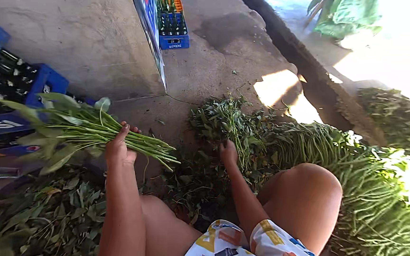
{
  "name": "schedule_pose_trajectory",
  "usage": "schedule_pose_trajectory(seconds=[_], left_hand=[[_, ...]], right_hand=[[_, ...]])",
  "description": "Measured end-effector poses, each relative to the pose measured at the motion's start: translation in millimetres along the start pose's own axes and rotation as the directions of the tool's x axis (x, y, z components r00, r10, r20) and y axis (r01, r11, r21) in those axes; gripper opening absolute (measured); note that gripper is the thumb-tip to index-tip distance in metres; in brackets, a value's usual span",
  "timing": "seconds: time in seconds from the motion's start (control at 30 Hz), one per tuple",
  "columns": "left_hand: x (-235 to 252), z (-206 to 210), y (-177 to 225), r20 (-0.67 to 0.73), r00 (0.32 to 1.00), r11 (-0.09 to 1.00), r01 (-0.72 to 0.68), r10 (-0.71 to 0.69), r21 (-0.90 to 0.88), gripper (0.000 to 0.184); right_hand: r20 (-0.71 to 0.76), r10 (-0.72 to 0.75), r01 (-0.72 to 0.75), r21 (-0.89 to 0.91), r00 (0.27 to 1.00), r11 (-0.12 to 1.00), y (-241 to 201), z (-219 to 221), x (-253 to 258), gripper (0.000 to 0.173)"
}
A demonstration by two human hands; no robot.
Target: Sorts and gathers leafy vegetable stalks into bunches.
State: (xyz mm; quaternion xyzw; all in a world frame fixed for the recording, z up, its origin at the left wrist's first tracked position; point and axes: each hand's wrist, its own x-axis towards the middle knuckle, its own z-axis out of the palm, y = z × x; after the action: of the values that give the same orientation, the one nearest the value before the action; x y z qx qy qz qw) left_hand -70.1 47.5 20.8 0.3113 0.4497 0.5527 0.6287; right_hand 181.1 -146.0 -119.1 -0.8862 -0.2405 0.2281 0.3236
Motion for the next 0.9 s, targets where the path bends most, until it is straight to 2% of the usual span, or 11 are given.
schedule_pose_trajectory(seconds=[0.07, 0.1, 0.17, 0.23, 0.3, 0.37, 0.47, 0.53, 0.67, 0.8, 0.9], left_hand=[[-4, 5, -5, 0.038, 0.997, 0.997, 0.073, -0.074, 0.020, 0.016], [-6, 8, -6, 0.059, 0.995, 0.996, 0.084, -0.086, 0.041, 0.014], [-10, 13, -10, 0.096, 0.991, 0.992, 0.087, -0.096, 0.095, 0.014], [-13, 16, -15, 0.122, 0.986, 0.985, 0.095, -0.113, 0.144, 0.015], [-14, 24, -17, 0.138, 0.980, 0.977, 0.117, -0.142, 0.176, 0.015], [-19, 30, -23, 0.155, 0.971, 0.966, 0.146, -0.181, 0.215, 0.018], [-22, 39, -35, 0.207, 0.954, 0.949, 0.158, -0.218, 0.274, 0.019], [-24, 46, -43, 0.269, 0.932, 0.940, 0.157, -0.242, 0.303, 0.018], [-30, 54, -55, 0.342, 0.897, 0.919, 0.150, -0.281, 0.364, 0.018], [-29, 54, -60, 0.307, 0.923, 0.911, 0.094, -0.230, 0.401, 0.041], [-28, 50, -54, 0.295, 0.936, 0.885, 0.036, -0.193, 0.465, 0.051]], right_hand=[[-0.200, 0.066, -0.068, -0.004, 0.978, 0.998, 14, -14, 16, 0.034], [-0.227, 0.111, -0.121, -0.034, 0.968, 0.992, 18, -20, 25, 0.035], [-0.127, 0.211, -0.227, -0.130, 0.969, 0.965, 28, -27, 39, 0.042], [0.031, 0.269, -0.261, -0.154, 0.963, 0.953, 36, -33, 50, 0.038], [0.069, 0.156, -0.163, 0.114, 0.985, 0.980, 28, -43, 55, 0.032], [0.061, 0.004, -0.026, 0.365, 0.998, 0.930, 9, -48, 47, 0.033], [0.067, -0.145, 0.092, 0.503, 0.987, 0.860, -22, -40, 24, 0.029], [0.054, -0.206, 0.155, 0.481, 0.977, 0.863, -45, -30, 5, 0.028], [0.086, -0.292, 0.256, 0.293, 0.953, 0.921, -88, -5, -36, 0.029], [-0.046, -0.538, 0.536, 0.190, 0.842, 0.823, -105, 20, -54, 0.022], [-0.040, -0.617, 0.616, 0.129, 0.786, 0.777, -111, 27, -53, 0.021]])
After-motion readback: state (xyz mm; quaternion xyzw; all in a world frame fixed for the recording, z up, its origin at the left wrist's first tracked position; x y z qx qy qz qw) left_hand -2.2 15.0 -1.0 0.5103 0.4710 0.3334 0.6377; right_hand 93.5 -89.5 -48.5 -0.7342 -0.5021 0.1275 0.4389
